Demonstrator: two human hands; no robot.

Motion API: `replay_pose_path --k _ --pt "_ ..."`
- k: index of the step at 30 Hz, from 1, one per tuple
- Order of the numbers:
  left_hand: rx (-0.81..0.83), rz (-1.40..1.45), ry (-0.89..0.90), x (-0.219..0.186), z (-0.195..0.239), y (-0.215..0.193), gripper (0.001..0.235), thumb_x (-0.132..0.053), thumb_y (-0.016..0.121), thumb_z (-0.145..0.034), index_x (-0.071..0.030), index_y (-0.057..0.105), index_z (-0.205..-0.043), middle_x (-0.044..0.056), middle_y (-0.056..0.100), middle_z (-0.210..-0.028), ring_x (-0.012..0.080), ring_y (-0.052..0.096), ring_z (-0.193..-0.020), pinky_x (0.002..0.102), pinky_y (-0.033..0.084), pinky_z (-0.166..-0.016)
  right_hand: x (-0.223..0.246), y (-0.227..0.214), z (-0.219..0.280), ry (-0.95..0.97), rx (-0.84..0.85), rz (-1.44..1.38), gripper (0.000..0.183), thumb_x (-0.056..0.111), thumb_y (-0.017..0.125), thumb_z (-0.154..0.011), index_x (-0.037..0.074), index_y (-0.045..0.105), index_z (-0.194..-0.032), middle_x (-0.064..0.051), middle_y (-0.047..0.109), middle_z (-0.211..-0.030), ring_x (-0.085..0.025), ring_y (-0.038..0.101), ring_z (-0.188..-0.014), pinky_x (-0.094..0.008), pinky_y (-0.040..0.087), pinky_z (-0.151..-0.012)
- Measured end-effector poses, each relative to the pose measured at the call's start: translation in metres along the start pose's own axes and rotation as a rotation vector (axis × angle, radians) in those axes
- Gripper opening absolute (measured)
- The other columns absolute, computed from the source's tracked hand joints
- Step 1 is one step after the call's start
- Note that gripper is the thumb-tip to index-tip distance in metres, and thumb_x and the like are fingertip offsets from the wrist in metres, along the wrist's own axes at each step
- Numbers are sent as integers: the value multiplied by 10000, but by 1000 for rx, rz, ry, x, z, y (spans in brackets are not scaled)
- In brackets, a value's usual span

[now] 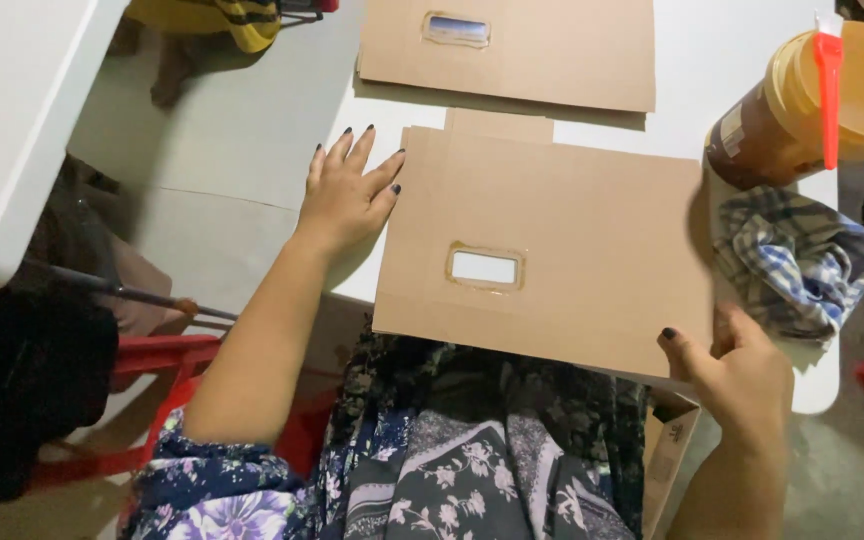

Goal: Preparing cardboard packaging by folding, cleaning with a cloth, and applying adhesive with a brush.

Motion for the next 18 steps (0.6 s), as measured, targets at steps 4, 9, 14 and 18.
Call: replay_pose_path --k 4,9,14,18 --pt "13 -14 -19 3 -1 0 519 -389 351 -1003 -343 498 -1499 120 237 -1673 360 142 -1534 608 38 -1208 -12 3 -6 -88 -19 -167 555 311 784 -846 57 718 -1335 -95 625 -779 -218 547 -707 -361 415 -622" --pt "-64 35 -9 3 2 -1 487 -394 424 -982 -336 587 -1437 147 303 -1638 380 170 -1514 635 83 -1189 -29 9 -17 -161 -98 -153 645 306 770 -930 -42 663 -1463 -178 724 -1024 -270 637 -903 -394 478 -836" --pt "-81 49 5 2 4 -3 480 -378 459 -970 -336 594 -1429 163 302 -1632 391 169 -1511 653 86 -1181 -52 18 -27 -195 -136 -213 516 259 789 -1000 -45 696 -1406 -94 648 -928 -176 563 -842 -341 452 -742" --pt "-28 38 -16 2 0 -3 476 -385 446 -999 -354 557 -1460 132 255 -1655 383 134 -1524 634 52 -1200 -44 15 -25 -162 -143 -269 283 187 762 -1110 -34 642 -1241 -115 634 -1015 -201 566 -848 -343 468 -715"
Point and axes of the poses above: each hand's wrist, its own z-axis away from the middle knuckle, its own y-axis out of the palm, x = y × z, the point moved 2 cm from there along -z, towards the middle knuckle
